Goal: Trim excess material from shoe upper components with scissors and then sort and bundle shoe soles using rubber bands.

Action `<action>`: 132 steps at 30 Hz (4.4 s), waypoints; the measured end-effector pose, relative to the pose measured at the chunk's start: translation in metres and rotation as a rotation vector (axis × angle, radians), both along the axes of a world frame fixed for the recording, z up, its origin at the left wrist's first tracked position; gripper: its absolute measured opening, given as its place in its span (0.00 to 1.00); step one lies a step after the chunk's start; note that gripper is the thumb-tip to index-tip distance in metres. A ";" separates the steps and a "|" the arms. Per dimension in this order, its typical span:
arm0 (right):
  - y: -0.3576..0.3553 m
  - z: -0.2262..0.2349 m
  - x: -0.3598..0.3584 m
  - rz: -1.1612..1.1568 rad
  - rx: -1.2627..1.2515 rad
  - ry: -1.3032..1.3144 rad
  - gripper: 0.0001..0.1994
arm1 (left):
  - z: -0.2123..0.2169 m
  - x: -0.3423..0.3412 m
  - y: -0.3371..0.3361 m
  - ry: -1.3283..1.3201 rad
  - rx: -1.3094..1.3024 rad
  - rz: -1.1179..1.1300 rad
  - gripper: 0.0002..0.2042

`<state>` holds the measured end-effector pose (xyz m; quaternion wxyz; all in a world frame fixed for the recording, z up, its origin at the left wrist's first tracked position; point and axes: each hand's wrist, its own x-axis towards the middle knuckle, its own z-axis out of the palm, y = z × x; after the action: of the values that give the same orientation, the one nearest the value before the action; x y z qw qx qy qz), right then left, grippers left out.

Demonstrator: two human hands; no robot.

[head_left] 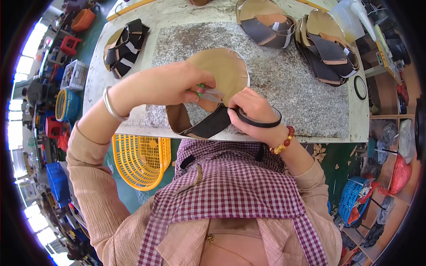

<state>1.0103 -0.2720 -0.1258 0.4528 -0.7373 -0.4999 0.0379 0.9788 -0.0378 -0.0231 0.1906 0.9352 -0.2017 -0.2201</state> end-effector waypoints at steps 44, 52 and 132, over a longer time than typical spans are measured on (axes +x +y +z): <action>0.040 0.164 0.237 -0.448 0.051 -0.215 0.07 | -0.018 0.000 0.207 -1.164 -0.108 0.988 0.11; 0.086 0.179 0.104 0.060 0.199 -0.499 0.06 | 0.014 -0.022 0.156 -1.292 -0.125 0.950 0.10; 0.100 0.137 0.082 0.733 0.556 1.522 0.09 | -0.105 -0.009 0.024 0.902 -2.609 0.220 0.22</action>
<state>1.0922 -0.1719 0.0110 0.7844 -0.1693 -0.2594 0.5373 0.9698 -0.0142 -0.1277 0.9829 -0.0581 -0.1071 -0.1384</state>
